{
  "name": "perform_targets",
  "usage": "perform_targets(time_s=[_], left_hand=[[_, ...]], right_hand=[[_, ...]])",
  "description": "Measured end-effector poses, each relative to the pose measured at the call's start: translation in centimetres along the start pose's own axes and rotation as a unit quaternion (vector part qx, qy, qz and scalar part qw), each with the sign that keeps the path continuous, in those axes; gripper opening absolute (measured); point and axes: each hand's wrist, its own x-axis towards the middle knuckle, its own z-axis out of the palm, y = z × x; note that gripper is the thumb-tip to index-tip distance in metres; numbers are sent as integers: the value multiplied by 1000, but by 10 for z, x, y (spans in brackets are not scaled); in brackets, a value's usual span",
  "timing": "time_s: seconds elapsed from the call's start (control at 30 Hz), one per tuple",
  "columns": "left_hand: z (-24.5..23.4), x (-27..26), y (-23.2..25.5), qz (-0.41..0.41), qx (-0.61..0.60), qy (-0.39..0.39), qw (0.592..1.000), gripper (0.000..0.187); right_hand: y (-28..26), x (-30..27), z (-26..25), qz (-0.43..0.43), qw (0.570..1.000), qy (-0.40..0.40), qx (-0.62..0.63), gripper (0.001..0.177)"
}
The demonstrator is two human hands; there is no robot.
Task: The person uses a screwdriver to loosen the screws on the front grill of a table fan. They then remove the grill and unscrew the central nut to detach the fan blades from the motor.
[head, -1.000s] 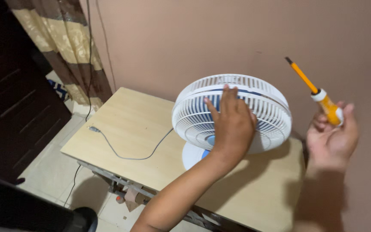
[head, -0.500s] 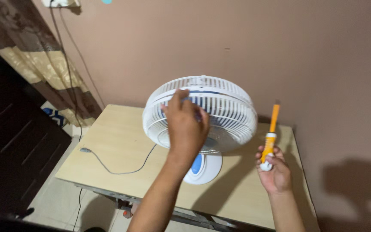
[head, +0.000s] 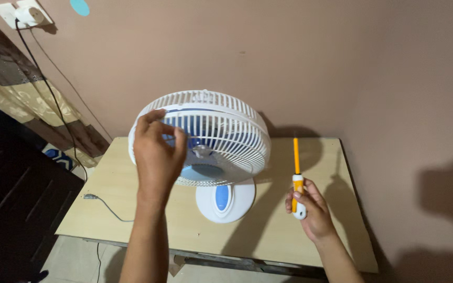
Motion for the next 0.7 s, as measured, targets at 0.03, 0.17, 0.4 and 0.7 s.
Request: perform_targets(time_s=[0.03,0.17,0.4,0.7], left_hand=[[0,0,0,0,-2,1,1000,13],[2,6,-2,13,19,16,1000,14],[7,9,-18,30,55,30,998,14],[7,42,-52,23,61,-12,998,15]], right_hand=[[3,-1,-3,9,1000,5,-7,39],[8,-4,-12,45,998,11,-39,39],[11,-17,-25,76,993,-15,-90,42],[7,-23,-11,66,981,-57,-174,50]])
